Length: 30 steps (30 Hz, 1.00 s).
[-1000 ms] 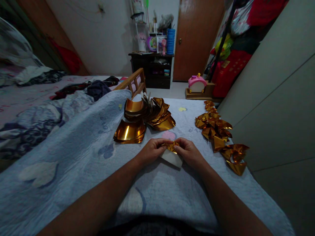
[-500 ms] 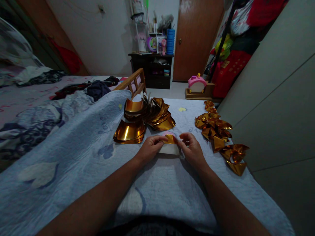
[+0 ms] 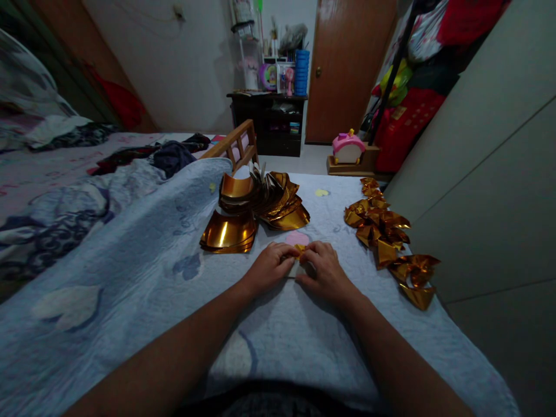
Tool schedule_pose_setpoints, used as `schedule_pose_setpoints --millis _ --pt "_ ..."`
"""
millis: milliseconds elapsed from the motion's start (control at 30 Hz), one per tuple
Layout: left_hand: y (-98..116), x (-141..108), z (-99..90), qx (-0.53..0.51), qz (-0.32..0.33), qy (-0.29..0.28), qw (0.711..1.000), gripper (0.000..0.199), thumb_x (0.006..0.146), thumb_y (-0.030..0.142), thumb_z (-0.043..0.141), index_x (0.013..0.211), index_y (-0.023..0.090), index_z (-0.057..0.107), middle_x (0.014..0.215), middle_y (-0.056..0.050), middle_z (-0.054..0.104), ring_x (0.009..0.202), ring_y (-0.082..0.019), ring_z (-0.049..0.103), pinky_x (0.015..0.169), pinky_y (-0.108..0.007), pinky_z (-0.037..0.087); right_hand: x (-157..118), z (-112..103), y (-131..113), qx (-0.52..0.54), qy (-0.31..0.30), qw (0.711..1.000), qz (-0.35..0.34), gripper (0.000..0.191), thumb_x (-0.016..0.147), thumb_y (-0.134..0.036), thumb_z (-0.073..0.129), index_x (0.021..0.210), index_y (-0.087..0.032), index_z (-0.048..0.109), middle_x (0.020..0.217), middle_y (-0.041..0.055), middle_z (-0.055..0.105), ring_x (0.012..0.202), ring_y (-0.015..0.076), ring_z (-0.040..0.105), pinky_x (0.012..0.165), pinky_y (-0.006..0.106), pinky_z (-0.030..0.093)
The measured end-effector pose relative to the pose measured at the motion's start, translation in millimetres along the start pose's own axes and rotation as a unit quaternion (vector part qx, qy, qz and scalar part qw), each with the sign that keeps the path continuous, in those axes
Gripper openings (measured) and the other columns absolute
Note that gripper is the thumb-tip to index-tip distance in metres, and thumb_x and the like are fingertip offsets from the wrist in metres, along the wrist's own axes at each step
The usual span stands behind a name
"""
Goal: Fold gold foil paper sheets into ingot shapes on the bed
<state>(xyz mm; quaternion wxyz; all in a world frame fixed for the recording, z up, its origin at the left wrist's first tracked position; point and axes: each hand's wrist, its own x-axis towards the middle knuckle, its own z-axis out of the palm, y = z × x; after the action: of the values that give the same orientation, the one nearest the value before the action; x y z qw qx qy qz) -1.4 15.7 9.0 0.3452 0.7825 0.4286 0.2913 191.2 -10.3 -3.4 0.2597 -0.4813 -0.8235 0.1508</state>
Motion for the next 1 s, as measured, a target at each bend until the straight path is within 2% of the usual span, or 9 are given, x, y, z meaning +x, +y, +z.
schedule_pose_setpoints --millis 133,233,333,500,633,700,833,1000 --pt "-1.1 0.7 -0.7 0.031 0.023 -0.018 0.999 0.026 0.097 0.024 0.048 0.098 0.017 0.073 0.102 -0.007 0.073 0.102 -0.024 0.061 0.1 -0.041 0.042 1.4 -1.3 -2.3 0.003 -0.024 1.0 -0.003 0.033 0.079 -0.019 0.074 0.11 -0.019 0.063 0.113 0.0106 0.059 0.107 0.0279 0.051 0.093 0.045 0.043" --pt "-4.2 0.5 -0.3 0.014 0.022 -0.004 1.0 0.024 0.096 0.022 0.049 0.097 0.017 0.073 0.103 -0.008 0.069 0.103 -0.022 0.061 0.097 -0.037 0.045 1.7 -3.0 -4.1 0.009 -0.03 0.999 -0.009 0.04 0.079 -0.019 0.075 0.116 -0.019 0.062 0.115 0.0104 0.06 0.108 0.0274 0.053 0.094 0.044 0.043" --pt "-5.6 0.4 -0.4 -0.021 0.013 0.012 1.0 0.023 0.092 0.019 0.051 0.096 0.016 0.074 0.101 -0.008 0.067 0.1 -0.021 0.062 0.093 -0.035 0.048 1.3 -3.0 -4.7 0.004 -0.035 0.999 -0.014 0.039 0.078 -0.02 0.076 0.114 -0.018 0.062 0.115 0.0107 0.06 0.108 0.0275 0.054 0.093 0.044 0.043" --pt "-5.3 2.6 -1.5 -0.109 -0.041 0.031 0.993 0.022 0.087 0.021 0.058 0.098 0.018 0.076 0.101 -0.007 0.071 0.101 -0.022 0.065 0.098 -0.037 0.049 1.0 -0.9 -5.5 -0.009 -0.018 0.999 -0.034 0.033 0.078 -0.019 0.071 0.11 -0.018 0.063 0.112 0.0107 0.06 0.105 0.0271 0.054 0.091 0.042 0.043" --pt "-7.0 4.9 -1.7 -0.188 -0.096 0.035 0.977 0.028 0.087 0.023 0.054 0.102 0.018 0.077 0.11 -0.008 0.074 0.109 -0.024 0.065 0.101 -0.039 0.048 0.9 -2.0 -8.0 -0.007 0.003 0.999 -0.052 0.03 0.076 -0.011 0.06 0.106 -0.018 0.062 0.109 0.0107 0.06 0.102 0.0259 0.053 0.088 0.04 0.043" --pt "-7.7 5.2 -1.4 -0.203 -0.102 0.034 0.973 0.03 0.087 0.023 0.052 0.103 0.016 0.077 0.112 -0.009 0.074 0.11 -0.024 0.065 0.102 -0.039 0.048 0.7 -3.3 -8.8 -0.009 0.008 0.998 -0.056 0.03 0.073 -0.006 0.056 0.1 -0.018 0.062 0.107 0.011 0.06 0.101 0.0257 0.053 0.088 0.039 0.042" --pt "-6.7 3.5 0.1 -0.137 -0.069 0.029 0.988 0.03 0.083 0.017 0.052 0.1 0.017 0.077 0.108 -0.008 0.074 0.105 -0.023 0.066 0.1 -0.037 0.048 -0.2 -4.2 -8.5 -0.029 0.015 0.998 -0.048 0.032 0.069 -0.001 0.051 0.095 -0.017 0.062 0.103 0.0108 0.06 0.098 0.0255 0.05 0.085 0.038 0.04" --pt "-4.8 0.5 1.3 -0.033 -0.04 0.036 0.998 0.023 0.083 0.015 0.056 0.097 0.017 0.074 0.1 -0.007 0.073 0.097 -0.021 0.066 0.093 -0.034 0.05 -0.6 -0.4 -9.8 -0.059 -0.007 0.998 -0.032 0.026 0.075 -0.004 0.051 0.093 -0.017 0.064 0.099 0.0108 0.06 0.094 0.0251 0.05 0.083 0.037 0.039"
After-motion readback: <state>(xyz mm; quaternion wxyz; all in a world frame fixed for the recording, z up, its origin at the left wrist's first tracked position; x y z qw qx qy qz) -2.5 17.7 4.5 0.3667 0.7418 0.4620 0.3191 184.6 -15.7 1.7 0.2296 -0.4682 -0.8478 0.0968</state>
